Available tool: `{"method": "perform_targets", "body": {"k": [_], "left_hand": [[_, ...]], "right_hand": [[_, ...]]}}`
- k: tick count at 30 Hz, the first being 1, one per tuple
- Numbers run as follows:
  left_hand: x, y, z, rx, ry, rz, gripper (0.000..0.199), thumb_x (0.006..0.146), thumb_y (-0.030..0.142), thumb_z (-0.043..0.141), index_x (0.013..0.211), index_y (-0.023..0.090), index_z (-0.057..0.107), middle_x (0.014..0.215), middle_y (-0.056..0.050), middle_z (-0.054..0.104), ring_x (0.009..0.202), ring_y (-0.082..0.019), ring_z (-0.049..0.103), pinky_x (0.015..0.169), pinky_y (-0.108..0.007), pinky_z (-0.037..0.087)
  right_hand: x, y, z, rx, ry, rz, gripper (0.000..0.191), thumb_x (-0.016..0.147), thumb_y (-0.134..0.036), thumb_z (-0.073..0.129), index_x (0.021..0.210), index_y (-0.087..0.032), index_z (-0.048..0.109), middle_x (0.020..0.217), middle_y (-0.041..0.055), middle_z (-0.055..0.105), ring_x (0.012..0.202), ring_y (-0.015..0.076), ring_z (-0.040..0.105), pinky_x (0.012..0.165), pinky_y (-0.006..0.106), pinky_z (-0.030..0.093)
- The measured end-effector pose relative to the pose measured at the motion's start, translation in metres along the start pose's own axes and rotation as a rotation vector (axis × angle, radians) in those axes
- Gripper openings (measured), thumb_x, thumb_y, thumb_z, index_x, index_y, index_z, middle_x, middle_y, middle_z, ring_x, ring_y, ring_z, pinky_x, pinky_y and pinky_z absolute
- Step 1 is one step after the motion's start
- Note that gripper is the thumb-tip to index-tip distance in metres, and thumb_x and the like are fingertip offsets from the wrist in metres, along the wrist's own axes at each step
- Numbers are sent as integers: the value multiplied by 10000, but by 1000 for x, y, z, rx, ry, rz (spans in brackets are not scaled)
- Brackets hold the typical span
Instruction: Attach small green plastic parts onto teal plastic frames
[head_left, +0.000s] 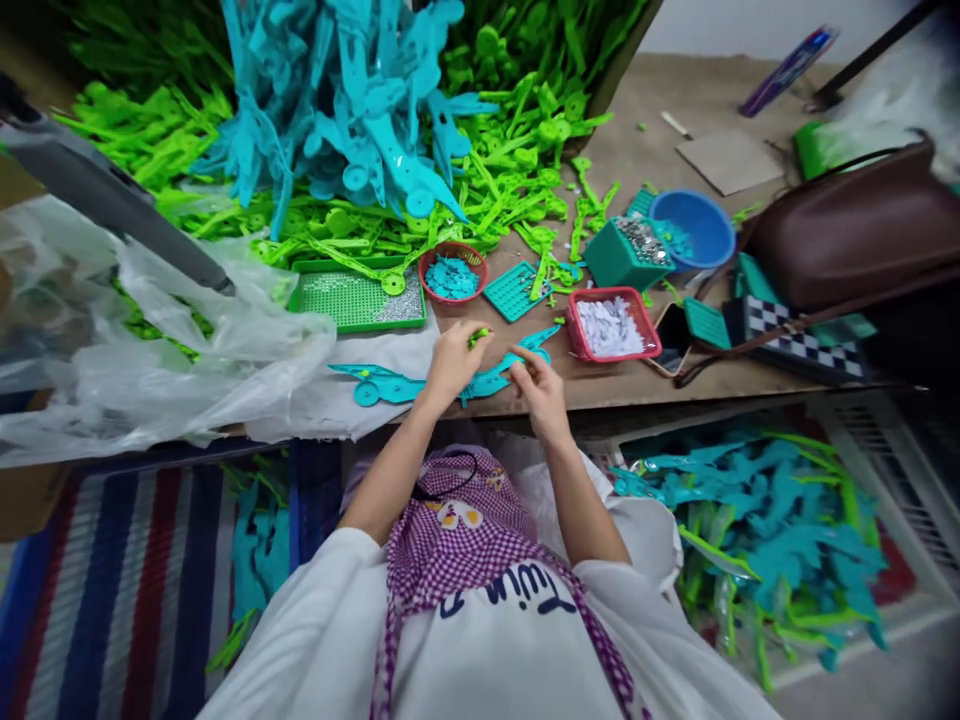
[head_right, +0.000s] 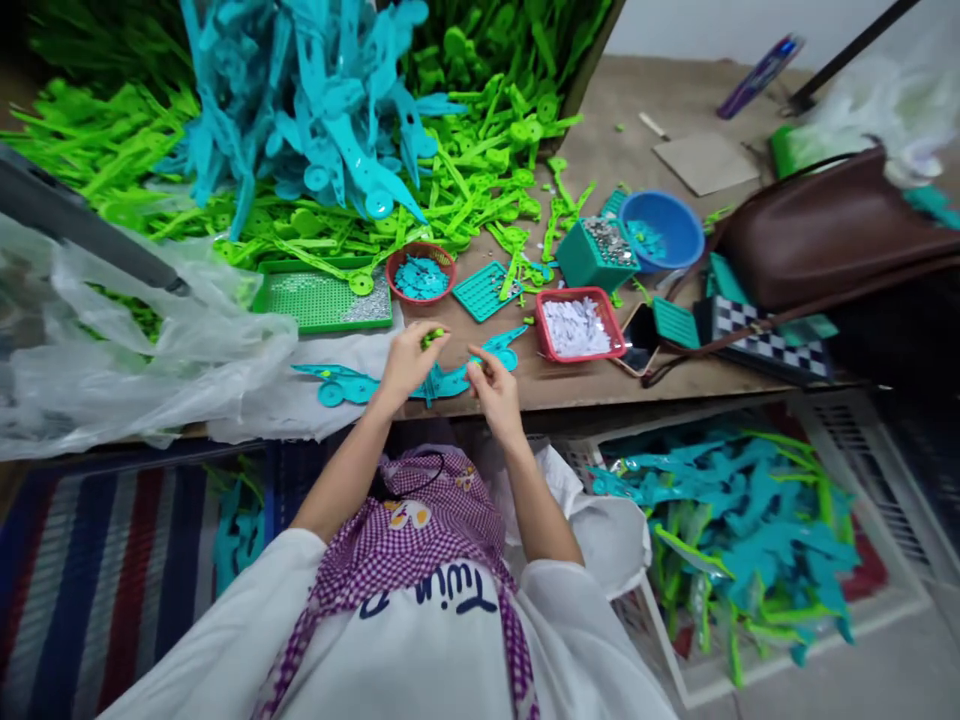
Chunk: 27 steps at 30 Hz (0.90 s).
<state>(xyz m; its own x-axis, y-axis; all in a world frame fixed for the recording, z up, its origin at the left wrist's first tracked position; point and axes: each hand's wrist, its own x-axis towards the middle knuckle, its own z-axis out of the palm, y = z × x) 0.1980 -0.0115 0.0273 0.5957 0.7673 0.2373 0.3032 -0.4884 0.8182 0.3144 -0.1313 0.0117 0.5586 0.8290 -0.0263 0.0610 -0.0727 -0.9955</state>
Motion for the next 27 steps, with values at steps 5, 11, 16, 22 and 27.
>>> {"method": "perform_targets", "body": {"k": [5,11,16,22,27], "left_hand": [[5,-2,49,312,-359,1,243,960,225,497,1122,168,670,1056,-119,642,932,-218,648,826,-314,479],[-22,-8,48,555,-514,42,271,996,246,413,1144,178,630,1124,-142,578,923,-246,661,764,-330,479],[-28,-13,54,650,-464,104,273,1004,242,388,1125,182,625,1077,-135,586,983,-247,637,713,-289,461],[-29,-14,57,646,-425,103,252,997,228,412,1096,185,640,1029,-129,615,948,-220,635,693,-261,452],[-29,-18,56,612,-416,136,268,994,206,397,1077,186,652,999,-132,626,917,-221,641,690,-271,454]], "right_hand": [[-8,10,-52,-64,-37,74,476,778,-601,673,1058,-234,560,672,-45,589,529,118,585,504,241,493],[12,11,-82,-410,-74,-119,400,913,-494,538,1169,-199,628,877,45,648,711,159,615,699,313,530],[51,19,-81,-700,-148,-270,257,935,-359,510,961,-163,673,925,96,659,854,208,617,810,341,500],[62,26,-78,-893,-222,-320,238,959,-244,452,1013,-163,669,991,109,640,920,225,611,829,332,477],[72,16,-74,-1097,-367,-328,238,973,-242,458,1052,-146,662,1033,121,627,930,235,617,792,321,458]]}}
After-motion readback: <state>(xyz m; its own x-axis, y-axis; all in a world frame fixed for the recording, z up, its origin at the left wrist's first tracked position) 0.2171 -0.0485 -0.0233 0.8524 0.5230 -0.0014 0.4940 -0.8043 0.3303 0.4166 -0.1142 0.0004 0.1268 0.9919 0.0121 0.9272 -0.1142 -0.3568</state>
